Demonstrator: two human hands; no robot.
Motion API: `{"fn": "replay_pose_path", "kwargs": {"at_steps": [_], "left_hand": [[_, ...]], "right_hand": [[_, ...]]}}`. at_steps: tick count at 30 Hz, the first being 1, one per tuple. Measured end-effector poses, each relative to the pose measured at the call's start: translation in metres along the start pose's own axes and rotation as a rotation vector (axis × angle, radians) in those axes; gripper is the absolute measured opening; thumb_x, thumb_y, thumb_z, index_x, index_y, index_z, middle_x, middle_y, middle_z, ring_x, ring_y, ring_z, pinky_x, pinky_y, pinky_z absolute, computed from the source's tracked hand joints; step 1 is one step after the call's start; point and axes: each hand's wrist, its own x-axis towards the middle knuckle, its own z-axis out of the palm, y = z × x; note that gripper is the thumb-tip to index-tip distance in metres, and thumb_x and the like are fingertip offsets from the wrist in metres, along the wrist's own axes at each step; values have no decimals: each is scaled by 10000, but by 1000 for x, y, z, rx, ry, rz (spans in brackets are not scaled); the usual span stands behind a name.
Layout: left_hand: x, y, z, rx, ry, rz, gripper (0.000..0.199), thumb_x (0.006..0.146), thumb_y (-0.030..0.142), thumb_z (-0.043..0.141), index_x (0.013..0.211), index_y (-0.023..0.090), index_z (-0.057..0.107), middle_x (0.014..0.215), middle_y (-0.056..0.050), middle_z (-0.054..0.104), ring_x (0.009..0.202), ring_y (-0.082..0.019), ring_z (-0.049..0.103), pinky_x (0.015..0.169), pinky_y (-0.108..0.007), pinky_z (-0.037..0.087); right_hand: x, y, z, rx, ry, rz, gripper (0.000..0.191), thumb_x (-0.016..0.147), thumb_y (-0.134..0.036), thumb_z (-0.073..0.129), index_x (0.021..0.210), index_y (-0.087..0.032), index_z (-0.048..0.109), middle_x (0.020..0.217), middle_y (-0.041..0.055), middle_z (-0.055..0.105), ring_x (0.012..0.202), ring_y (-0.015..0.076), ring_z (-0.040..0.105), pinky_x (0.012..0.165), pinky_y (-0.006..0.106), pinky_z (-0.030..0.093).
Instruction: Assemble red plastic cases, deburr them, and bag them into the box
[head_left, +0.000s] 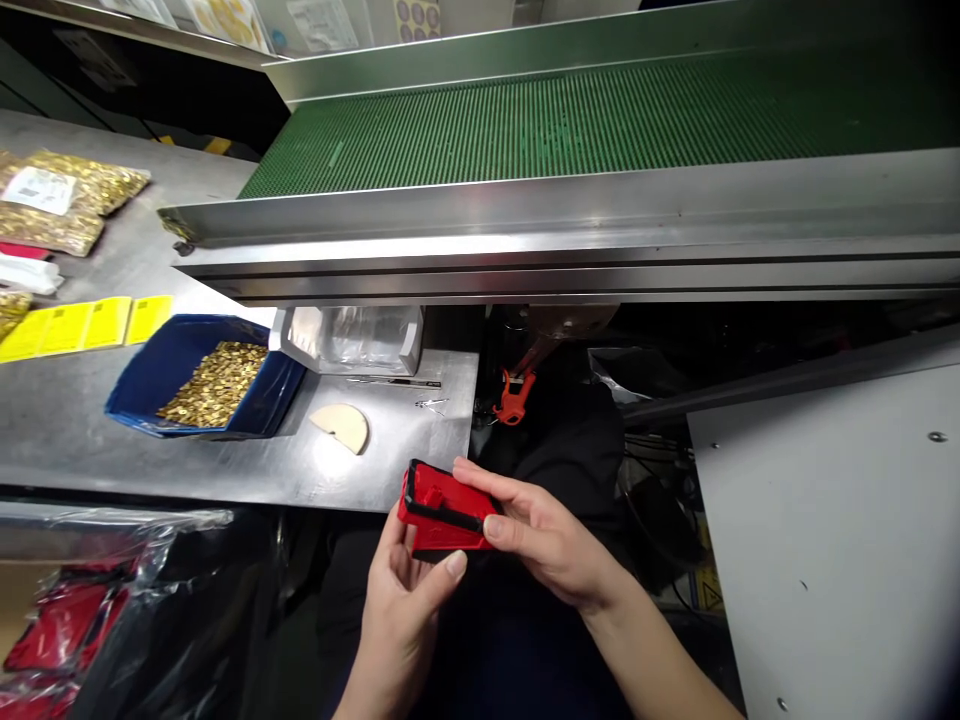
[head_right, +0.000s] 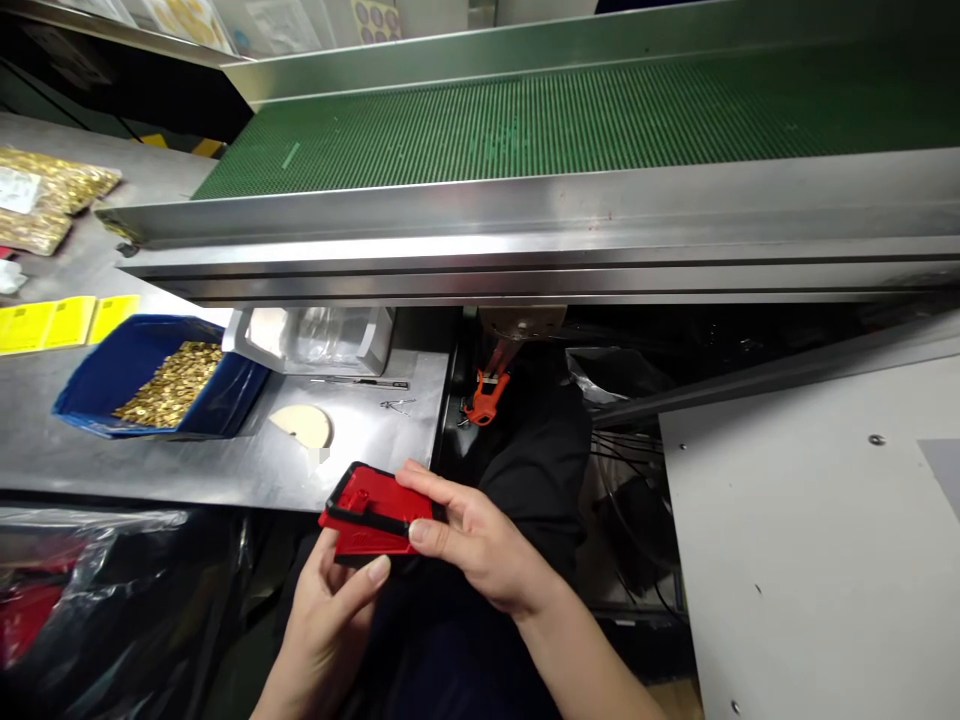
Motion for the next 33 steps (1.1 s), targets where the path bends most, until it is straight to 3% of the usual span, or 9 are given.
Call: {"fn": "replay_pose_path", "kwargs": {"at_steps": [4, 7, 12, 15, 17, 22, 27, 30, 33], "left_hand": [[2, 0, -2, -28, -19, -28, 802, 676, 272, 921, 1396, 217, 571, 1258, -108, 760, 1243, -347, 671, 1084, -408, 506], [3, 3, -2, -84, -51, -56, 665, 750, 298, 869, 1359, 212, 616, 1206, -94, 776, 1193, -334, 692, 1093, -423, 490], [3, 7, -1, -132, -65, -103, 553, 804, 319, 824, 1323, 215, 662, 1090, -87, 794, 1155, -336, 696, 1080, -453, 491], [2, 7, -1, -146, -69, -120, 531, 810, 326, 821, 1306, 214, 669, 1094, -85, 786, 1159, -325, 687, 1071, -441, 491], [0, 7, -1, -146, -71, -122, 505, 816, 328, 815, 1287, 214, 675, 1126, -87, 778, 1169, -317, 678, 1065, -426, 491], [1, 8, -1, -149, -65, -114, 417, 825, 306, 807, 1220, 232, 699, 1133, -68, 778, 1167, -302, 671, 1061, -409, 489], [2, 7, -2, -157, -81, -114, 392, 831, 311, 802, 1200, 218, 709, 1098, -71, 779, 1150, -311, 677, 1043, -419, 507], [2, 6, -4, -142, -51, -108, 444, 810, 324, 822, 1218, 196, 704, 1093, -88, 776, 1113, -314, 693, 1011, -414, 525], [4, 6, -8, -99, -39, -96, 456, 802, 336, 835, 1216, 194, 707, 1117, -97, 770, 1127, -317, 689, 1003, -412, 529]], "right_hand": [[-2, -5, -2, 156, -43, 33, 696, 840, -380, 821, 1478, -243, 582, 1520, 107, 577, 1451, 313, 488, 1252, 515, 290], [-2, -8, -3, 163, -70, 11, 707, 824, -357, 812, 1481, -245, 576, 1505, 98, 590, 1430, 314, 509, 1248, 511, 306], [-4, -5, -1, -274, 79, -186, 554, 911, -390, 762, 1440, -341, 609, 1623, 53, 434, 1503, 299, 399, 1251, 501, 301], [-7, -3, 1, -630, 234, -371, 363, 939, -400, 740, 1299, -364, 718, 1568, 45, 475, 1448, 300, 454, 1229, 494, 342], [-7, -2, 2, -796, 237, -455, 289, 965, -375, 713, 1251, -386, 749, 1517, 38, 521, 1392, 292, 503, 1193, 486, 393], [-4, 4, 5, -858, 302, -603, 269, 962, -323, 731, 1210, -421, 764, 1313, 36, 653, 1223, 269, 603, 1071, 465, 507], [-1, 14, 7, -849, 407, -714, 135, 916, -290, 786, 1045, -330, 790, 1156, 67, 639, 1173, 281, 632, 1048, 466, 531], [-1, 14, 6, -863, 371, -688, 237, 928, -313, 774, 1163, -321, 747, 1216, 79, 637, 1171, 275, 637, 1038, 453, 537], [-1, 7, 1, -1002, 225, -650, 387, 996, -334, 683, 1380, -368, 650, 1357, 73, 625, 1228, 261, 612, 1040, 443, 526]]}}
